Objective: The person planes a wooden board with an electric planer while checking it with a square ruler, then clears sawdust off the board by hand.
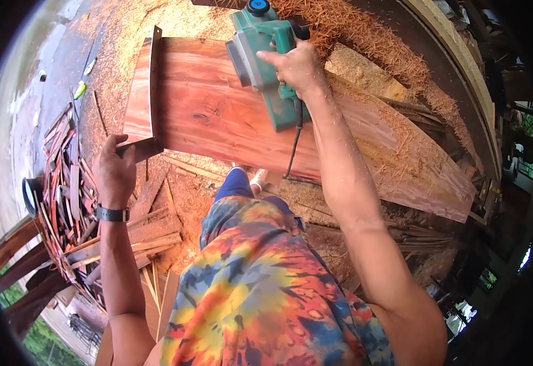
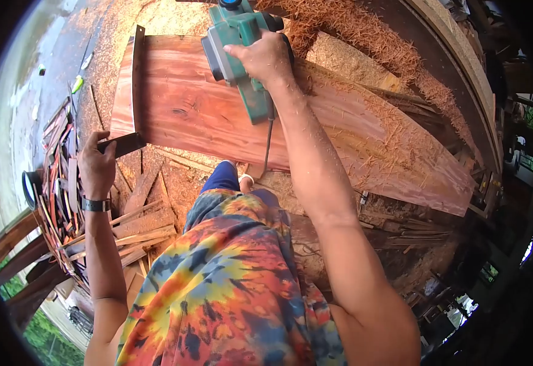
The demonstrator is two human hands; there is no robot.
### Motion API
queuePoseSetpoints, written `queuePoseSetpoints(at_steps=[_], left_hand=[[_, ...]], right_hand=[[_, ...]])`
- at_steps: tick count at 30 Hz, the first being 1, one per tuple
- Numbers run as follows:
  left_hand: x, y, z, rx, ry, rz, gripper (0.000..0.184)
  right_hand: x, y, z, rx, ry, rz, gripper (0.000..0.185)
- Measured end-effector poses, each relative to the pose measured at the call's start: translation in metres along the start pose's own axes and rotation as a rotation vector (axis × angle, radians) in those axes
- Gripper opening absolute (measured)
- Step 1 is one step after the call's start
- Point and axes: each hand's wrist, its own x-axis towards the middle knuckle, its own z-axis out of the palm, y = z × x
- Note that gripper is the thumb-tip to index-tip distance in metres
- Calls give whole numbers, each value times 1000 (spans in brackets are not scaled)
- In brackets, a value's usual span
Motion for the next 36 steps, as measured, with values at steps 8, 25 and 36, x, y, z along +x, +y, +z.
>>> queuePoseSetpoints(at_steps=[8,25,36], left_hand=[[-22,9,12,-206,71,134,7],[-43,75,28,-82,-95,258,9],[-34,87,39,127,-41,297,20]], right_hand=[[-82,10,-64,243,106,128,34],[-14,117,-245,151,398,331,45],[-250,129,-161,-233,722,8,64]])
